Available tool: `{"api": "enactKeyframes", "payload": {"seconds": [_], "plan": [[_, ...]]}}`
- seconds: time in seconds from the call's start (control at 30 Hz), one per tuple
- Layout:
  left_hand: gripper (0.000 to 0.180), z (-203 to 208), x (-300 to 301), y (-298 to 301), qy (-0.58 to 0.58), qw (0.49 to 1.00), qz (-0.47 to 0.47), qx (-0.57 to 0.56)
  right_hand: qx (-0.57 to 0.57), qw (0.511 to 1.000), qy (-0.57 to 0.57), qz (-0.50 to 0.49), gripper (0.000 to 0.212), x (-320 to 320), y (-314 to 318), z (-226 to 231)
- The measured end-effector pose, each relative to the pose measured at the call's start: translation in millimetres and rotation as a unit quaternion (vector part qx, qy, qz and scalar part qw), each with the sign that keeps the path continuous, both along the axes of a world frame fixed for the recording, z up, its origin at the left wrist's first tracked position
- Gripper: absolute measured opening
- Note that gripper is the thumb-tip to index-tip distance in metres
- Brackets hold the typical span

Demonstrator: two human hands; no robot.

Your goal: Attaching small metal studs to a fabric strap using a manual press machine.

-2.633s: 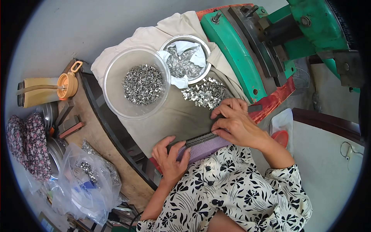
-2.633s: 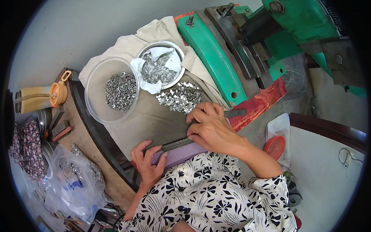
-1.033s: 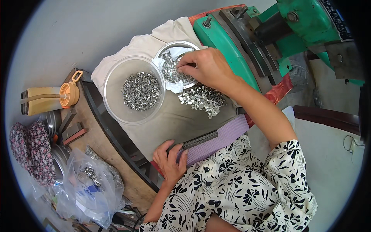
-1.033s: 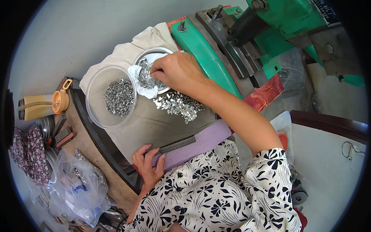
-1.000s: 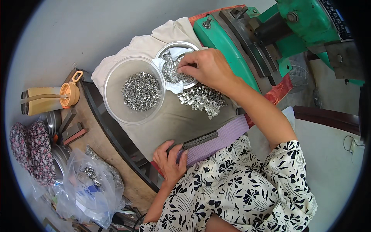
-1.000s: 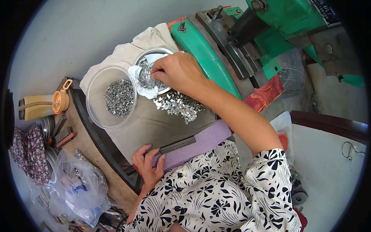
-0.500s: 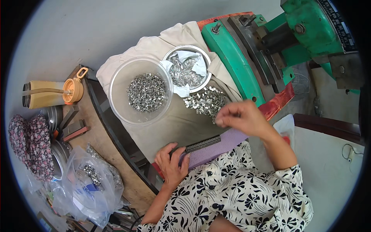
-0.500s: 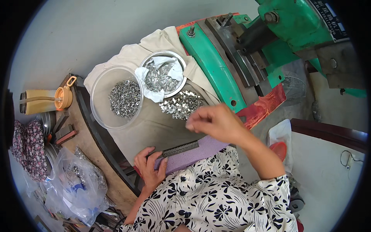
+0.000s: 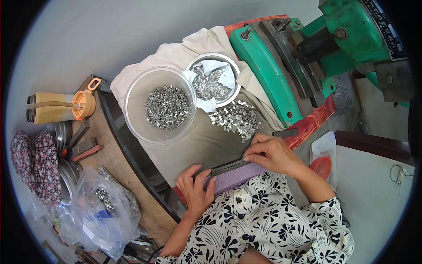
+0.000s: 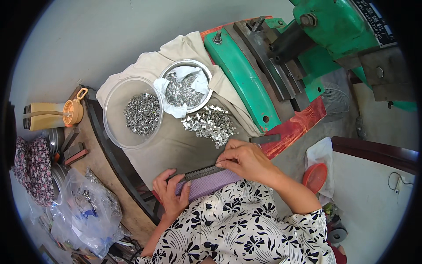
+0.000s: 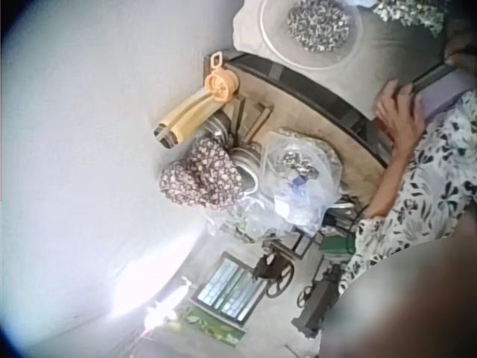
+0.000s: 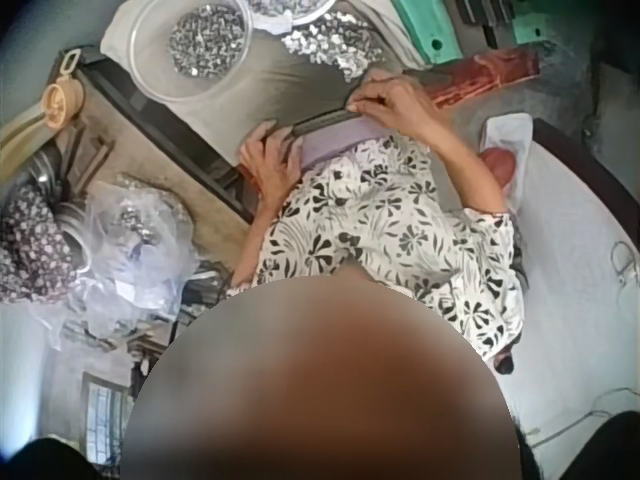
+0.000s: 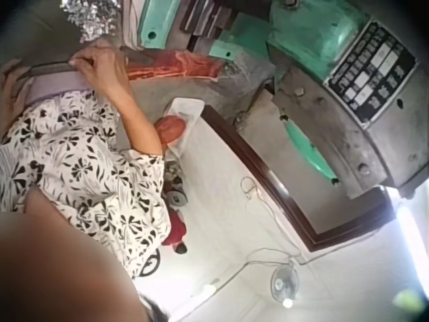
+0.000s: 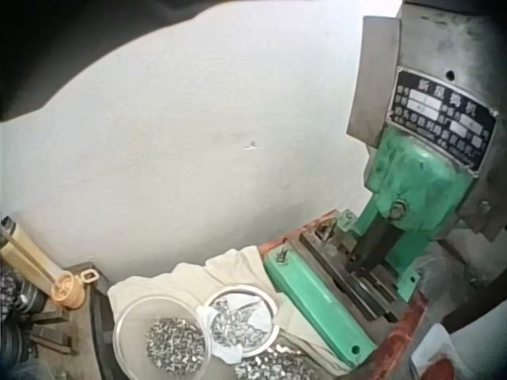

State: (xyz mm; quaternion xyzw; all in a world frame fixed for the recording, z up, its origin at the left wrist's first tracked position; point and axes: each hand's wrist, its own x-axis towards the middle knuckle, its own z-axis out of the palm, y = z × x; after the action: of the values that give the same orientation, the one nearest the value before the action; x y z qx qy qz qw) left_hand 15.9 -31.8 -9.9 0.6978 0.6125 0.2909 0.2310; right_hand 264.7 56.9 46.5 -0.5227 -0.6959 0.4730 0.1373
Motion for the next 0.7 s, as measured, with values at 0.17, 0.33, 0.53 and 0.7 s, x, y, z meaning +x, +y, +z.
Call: {"api": "enactKeyframes", "payload": {"seconds": [0.17,0.33,0.53,0.7], "plan": [[0.032,-4,-1,-3,-0.003,1.0,0.003,-0.007,0.018,1.0,-0.019,-0.01,0.016,-3,-4,-4],[0.031,-5,-1,-3,-0.005,1.0,0.004,-0.016,0.018,0.999,-0.028,-0.017,0.015,-1,-4,-4],[0.031,-5,-1,-4,-0.001,1.0,0.008,-0.017,0.032,0.999,-0.006,-0.007,0.015,7,-4,-8],[0.031,-5,-1,-4,0.01,1.0,0.007,-0.012,0.02,1.0,0.01,-0.016,0.015,9,-8,-8]]}}
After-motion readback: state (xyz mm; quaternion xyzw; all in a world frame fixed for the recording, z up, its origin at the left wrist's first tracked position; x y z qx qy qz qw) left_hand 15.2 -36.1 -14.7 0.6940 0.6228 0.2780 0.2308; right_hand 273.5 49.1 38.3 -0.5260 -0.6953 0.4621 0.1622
